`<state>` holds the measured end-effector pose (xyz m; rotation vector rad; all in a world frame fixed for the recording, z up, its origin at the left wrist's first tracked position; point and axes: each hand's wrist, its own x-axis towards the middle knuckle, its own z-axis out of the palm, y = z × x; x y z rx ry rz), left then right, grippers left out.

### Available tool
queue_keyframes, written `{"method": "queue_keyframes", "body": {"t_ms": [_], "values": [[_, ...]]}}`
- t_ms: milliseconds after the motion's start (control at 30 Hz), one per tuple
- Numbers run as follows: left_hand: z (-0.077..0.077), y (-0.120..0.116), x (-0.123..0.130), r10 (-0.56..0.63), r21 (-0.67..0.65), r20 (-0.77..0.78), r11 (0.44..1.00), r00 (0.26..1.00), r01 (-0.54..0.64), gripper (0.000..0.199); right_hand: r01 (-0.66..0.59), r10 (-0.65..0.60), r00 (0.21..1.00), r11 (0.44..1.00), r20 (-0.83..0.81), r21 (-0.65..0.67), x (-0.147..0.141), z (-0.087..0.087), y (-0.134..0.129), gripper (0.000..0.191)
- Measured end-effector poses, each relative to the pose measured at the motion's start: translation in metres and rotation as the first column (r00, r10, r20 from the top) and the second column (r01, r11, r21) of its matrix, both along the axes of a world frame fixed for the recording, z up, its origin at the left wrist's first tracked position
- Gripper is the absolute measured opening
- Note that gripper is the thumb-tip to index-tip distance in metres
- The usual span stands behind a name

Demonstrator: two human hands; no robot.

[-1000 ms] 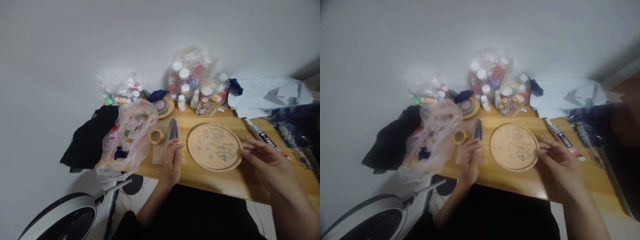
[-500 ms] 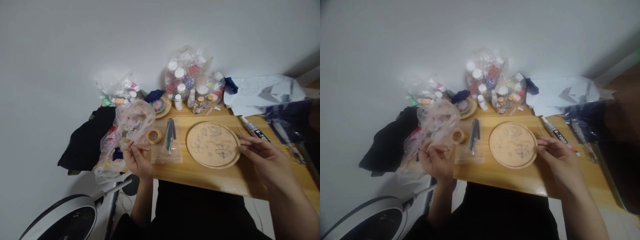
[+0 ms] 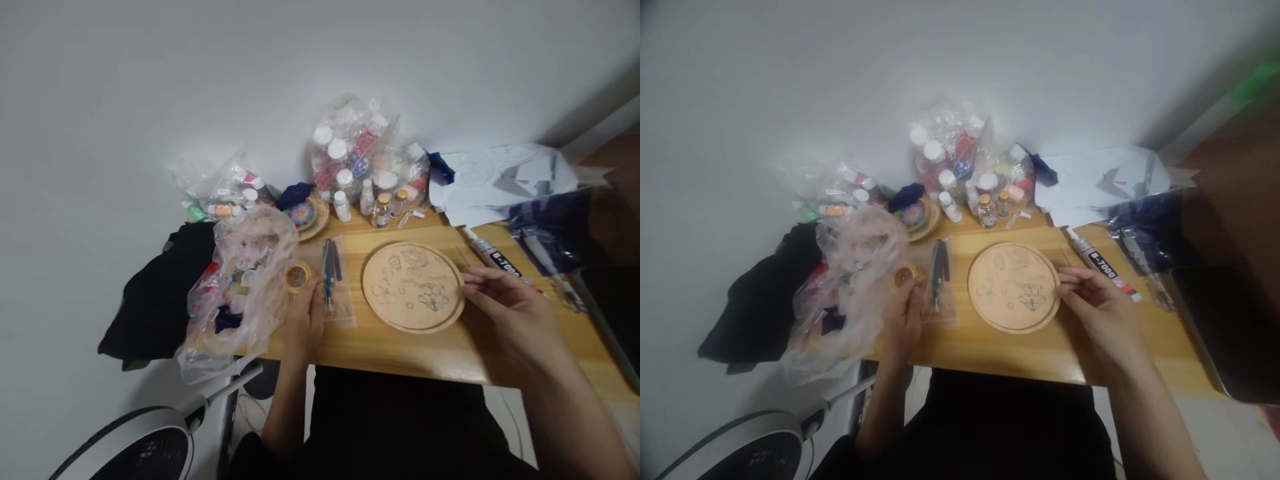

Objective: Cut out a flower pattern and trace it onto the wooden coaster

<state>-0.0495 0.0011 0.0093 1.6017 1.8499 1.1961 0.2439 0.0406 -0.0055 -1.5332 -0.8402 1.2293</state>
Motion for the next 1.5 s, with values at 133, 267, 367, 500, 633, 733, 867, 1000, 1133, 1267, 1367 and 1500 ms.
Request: {"method": "queue_keyframes", "body": {"t_ms": [133,267,367,500,633,733,867,1000,1133,1267,1367,1500], "values": [[0.004,-0.002,0.004,-0.127,0.056,-0.192,0.989,0.973,0.140,0.028,0.003,-0.003,1.000,1.000,0.000,0.001,-0.001,0.001,0.000,0.039],[0.005,-0.005,0.005,-0.131,0.147,-0.209,0.975,0.969,0.164,0.029,0.034,-0.034,0.999,0.999,-0.031,-0.013,-0.001,0.001,0.001,0.038],[0.005,-0.005,0.003,-0.181,0.078,-0.215,0.976,0.960,0.201,0.030,0.041,-0.041,0.998,0.999,-0.040,-0.012,-0.001,0.001,0.002,0.036],[0.007,-0.002,0.005,-0.287,-0.062,-0.288,0.958,0.914,0.281,0.030,0.047,-0.048,0.999,0.998,-0.023,-0.030,-0.001,0.001,0.002,0.038],[0.007,0.003,0.008,-0.386,-0.194,-0.372,0.922,0.844,0.336,0.032,0.045,-0.046,0.999,0.998,-0.025,-0.039,-0.001,0.001,0.002,0.039],[0.003,0.004,0.009,-0.447,-0.267,-0.388,0.891,0.806,0.366,0.032,0.020,-0.021,1.000,0.998,-0.017,-0.061,-0.001,0.002,0.001,0.037],[0.000,0.005,0.009,-0.474,-0.319,-0.376,0.873,0.796,0.369,0.031,-0.050,0.049,0.999,0.994,-0.005,-0.095,0.000,0.005,-0.001,0.038],[0.006,0.007,0.012,-0.492,-0.335,-0.350,0.860,0.797,0.384,0.029,-0.075,0.081,0.996,0.991,0.043,-0.114,-0.001,0.007,0.001,0.044],[0.015,0.006,0.017,-0.555,-0.339,-0.279,0.821,0.784,0.460,0.028,-0.112,0.123,0.987,0.988,0.102,-0.107,-0.002,0.006,0.002,0.053],[0.024,0.005,0.007,-0.564,-0.151,-0.229,0.826,0.794,0.543,0.053,-0.187,0.200,0.972,0.976,0.120,-0.110,0.000,0.003,0.001,0.057],[0.034,0.020,-0.014,-0.436,0.026,-0.299,0.886,0.849,0.464,0.065,-0.243,0.255,0.958,0.964,0.127,-0.105,0.003,0.003,0.000,0.058],[0.050,0.074,-0.051,-0.028,0.163,-0.561,0.976,0.827,0.144,0.043,-0.287,0.300,0.937,0.953,0.178,-0.092,0.004,0.003,0.001,0.059]]}}
